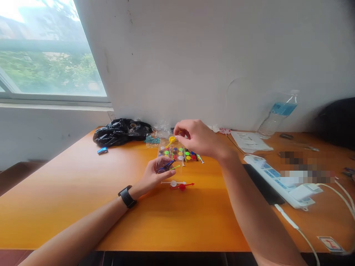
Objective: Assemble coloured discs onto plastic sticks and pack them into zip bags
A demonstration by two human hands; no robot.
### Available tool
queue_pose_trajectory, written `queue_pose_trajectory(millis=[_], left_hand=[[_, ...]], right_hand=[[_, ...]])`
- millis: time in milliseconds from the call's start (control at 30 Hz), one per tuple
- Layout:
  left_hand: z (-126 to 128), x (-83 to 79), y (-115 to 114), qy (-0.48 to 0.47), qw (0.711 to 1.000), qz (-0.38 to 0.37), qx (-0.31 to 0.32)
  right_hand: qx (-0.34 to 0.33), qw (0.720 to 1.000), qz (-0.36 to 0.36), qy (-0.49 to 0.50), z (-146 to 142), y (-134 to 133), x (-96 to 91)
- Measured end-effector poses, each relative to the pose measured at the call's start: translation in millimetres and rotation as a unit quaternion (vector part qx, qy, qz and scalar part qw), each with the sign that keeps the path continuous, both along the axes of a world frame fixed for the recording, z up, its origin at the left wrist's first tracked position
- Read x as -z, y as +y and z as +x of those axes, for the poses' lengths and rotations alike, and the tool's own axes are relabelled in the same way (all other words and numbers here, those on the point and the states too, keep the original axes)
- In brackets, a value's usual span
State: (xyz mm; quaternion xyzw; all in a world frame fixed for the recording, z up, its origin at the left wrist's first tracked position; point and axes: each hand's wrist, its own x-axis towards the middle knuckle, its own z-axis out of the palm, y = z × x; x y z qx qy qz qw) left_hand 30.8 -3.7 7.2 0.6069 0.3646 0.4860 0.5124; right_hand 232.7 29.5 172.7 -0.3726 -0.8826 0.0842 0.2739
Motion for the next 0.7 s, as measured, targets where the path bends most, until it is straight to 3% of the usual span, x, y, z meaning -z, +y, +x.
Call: queue_pose_trajectory(millis=[700], left_hand=[[1,-2.0,-2,-0.006,1.0,0.006,0.007]], right_hand=[[-0.085,0.994,-0.073,0.004,-9,8,14.4]])
